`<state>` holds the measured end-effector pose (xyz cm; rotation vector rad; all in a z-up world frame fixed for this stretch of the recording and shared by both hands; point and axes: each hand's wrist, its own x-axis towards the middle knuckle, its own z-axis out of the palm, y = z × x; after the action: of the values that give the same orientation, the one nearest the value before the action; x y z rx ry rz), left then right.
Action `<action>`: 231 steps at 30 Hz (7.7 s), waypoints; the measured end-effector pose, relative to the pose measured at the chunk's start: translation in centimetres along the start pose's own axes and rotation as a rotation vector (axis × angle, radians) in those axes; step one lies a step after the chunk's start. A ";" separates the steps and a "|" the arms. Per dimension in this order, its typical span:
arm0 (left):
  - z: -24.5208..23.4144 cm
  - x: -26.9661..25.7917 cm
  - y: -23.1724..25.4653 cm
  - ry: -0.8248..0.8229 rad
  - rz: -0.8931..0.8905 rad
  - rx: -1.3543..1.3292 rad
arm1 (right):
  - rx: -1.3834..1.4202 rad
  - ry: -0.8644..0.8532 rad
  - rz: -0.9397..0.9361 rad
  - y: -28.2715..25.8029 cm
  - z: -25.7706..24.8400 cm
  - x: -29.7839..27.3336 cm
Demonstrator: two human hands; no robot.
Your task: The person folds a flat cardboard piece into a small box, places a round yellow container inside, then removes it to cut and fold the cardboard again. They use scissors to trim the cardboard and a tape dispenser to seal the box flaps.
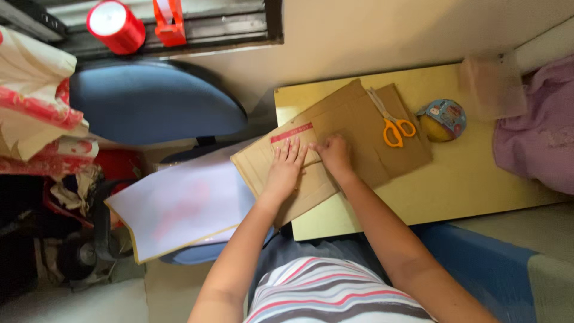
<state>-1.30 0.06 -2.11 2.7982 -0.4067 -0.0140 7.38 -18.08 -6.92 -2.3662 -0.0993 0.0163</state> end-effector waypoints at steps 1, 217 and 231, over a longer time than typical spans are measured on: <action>0.7 -0.7 0.0 0.036 -0.006 0.003 | -0.022 -0.012 0.005 0.0 0.1 -0.3; -4.6 5.4 -0.6 0.342 -0.375 -0.777 | 0.192 -0.351 -0.303 -4.7 -14.3 -5.6; -8.9 4.9 3.3 0.354 -0.543 -0.766 | 0.226 -0.364 -0.335 -2.9 -13.3 -5.6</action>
<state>3.00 -1.59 7.50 2.0089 0.3797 0.1643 2.15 -25.70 4.49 -2.0709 -0.6342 0.2817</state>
